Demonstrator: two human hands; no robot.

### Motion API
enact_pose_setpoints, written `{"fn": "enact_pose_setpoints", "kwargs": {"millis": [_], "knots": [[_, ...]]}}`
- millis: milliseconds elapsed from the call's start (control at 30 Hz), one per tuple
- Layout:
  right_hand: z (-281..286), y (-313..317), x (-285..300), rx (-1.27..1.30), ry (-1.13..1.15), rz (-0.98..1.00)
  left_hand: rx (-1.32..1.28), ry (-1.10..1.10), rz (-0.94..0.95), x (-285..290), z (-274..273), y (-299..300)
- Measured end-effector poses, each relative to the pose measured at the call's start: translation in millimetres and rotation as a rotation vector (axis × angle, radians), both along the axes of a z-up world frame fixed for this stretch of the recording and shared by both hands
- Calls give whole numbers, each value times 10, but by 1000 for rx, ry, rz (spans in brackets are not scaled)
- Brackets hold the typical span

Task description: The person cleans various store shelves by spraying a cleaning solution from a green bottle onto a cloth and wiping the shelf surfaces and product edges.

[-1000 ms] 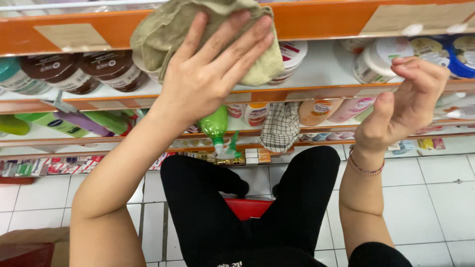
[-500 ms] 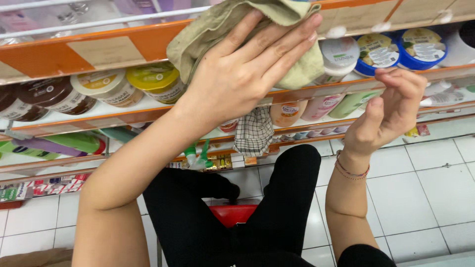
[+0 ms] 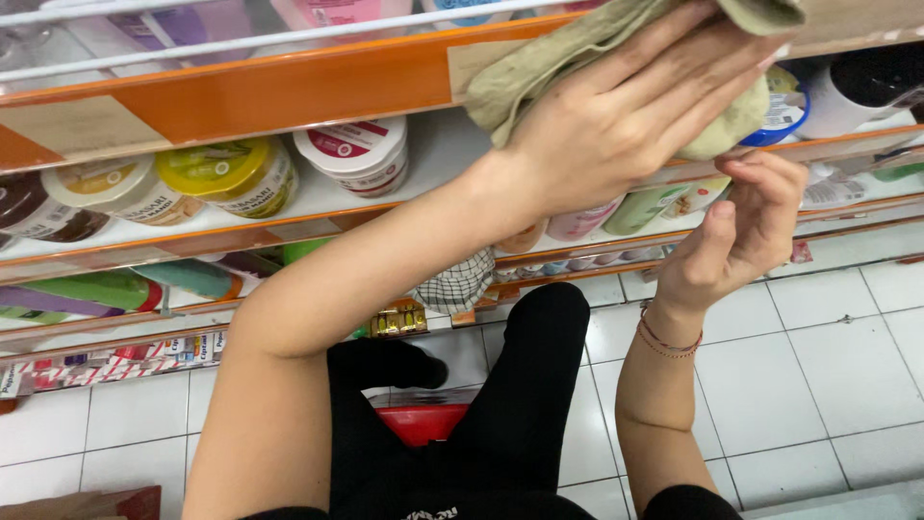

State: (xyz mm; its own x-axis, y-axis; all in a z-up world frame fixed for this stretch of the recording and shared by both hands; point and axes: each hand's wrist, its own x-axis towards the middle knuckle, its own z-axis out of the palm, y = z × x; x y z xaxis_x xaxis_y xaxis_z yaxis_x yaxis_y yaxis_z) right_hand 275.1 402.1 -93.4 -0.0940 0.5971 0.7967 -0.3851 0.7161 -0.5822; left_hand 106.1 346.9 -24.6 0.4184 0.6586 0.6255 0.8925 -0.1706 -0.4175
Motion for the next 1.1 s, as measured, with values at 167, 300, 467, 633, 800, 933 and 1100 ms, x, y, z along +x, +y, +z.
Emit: {"fn": "enact_pose_setpoints", "kwargs": {"millis": [167,300,467,633,800,933,1100], "knots": [[-122,181,151,-28,41,17,-9,-95,-111,247,-366,723],[-155,252,235,-43,41,-32,48,-107,-147,517,-558,1301],[-147,265,289,-87,143,-19,30,-111,-216,739,-490,1612],[-238,313,478,-94,143,-28,-79,-48,-168,354,-151,601],[-294,434,707,-93,95,-89,-63,40,41,29,258,-484],[-305,535,778,-97,99,-93,-10,82,54,207,370,-229],[-280,673,787,-99,149,-75,39,65,-37,569,260,578]]}}
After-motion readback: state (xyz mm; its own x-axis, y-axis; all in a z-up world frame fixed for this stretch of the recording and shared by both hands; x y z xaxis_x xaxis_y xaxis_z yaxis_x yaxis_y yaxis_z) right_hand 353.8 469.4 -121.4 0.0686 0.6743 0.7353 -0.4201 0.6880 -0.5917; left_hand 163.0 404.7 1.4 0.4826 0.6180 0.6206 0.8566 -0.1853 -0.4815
